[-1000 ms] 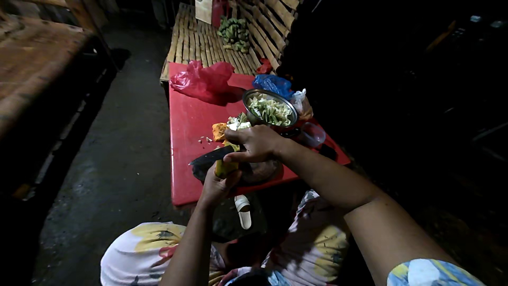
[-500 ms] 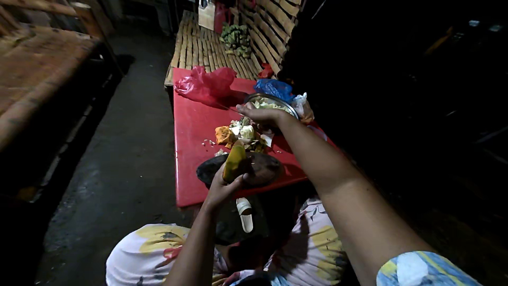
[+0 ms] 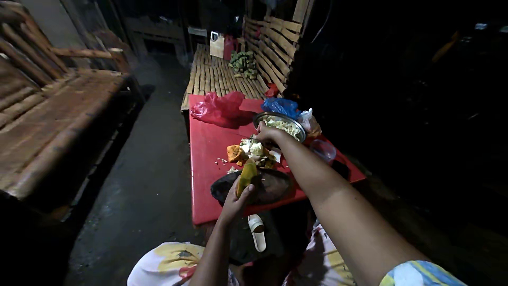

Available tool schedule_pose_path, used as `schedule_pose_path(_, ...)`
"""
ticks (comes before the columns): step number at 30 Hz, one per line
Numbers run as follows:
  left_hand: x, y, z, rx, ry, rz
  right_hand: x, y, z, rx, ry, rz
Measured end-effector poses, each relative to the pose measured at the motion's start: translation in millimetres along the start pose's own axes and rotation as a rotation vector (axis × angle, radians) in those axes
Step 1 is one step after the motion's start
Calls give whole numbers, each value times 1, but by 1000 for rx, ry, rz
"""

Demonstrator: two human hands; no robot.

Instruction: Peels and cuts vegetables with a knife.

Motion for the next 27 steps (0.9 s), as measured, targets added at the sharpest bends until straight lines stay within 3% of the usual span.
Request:
schedule_pose_path(5, 1, -1, -2, 20, 27, 20, -3, 9, 5, -50, 5, 76)
schedule_pose_path(13, -1, 0, -3, 6, 12, 0, 5, 8, -11, -97, -129, 192)
schedule_pose_path(20, 3, 7, -1, 3, 81, -41, 1, 19, -29, 65, -270, 23)
schedule_pose_path(27, 5, 13, 12, -36, 21, 19, -8, 36, -56, 49, -349, 192)
Point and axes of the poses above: each hand's wrist, its own z-axis towards the middle knuckle, its own x-axis out of the back of the hand, y = z × x, the point moved 2 cm from there along z, towards the middle knuckle, and after that the axes turned 11 degrees about y, right-handed, at the moved point
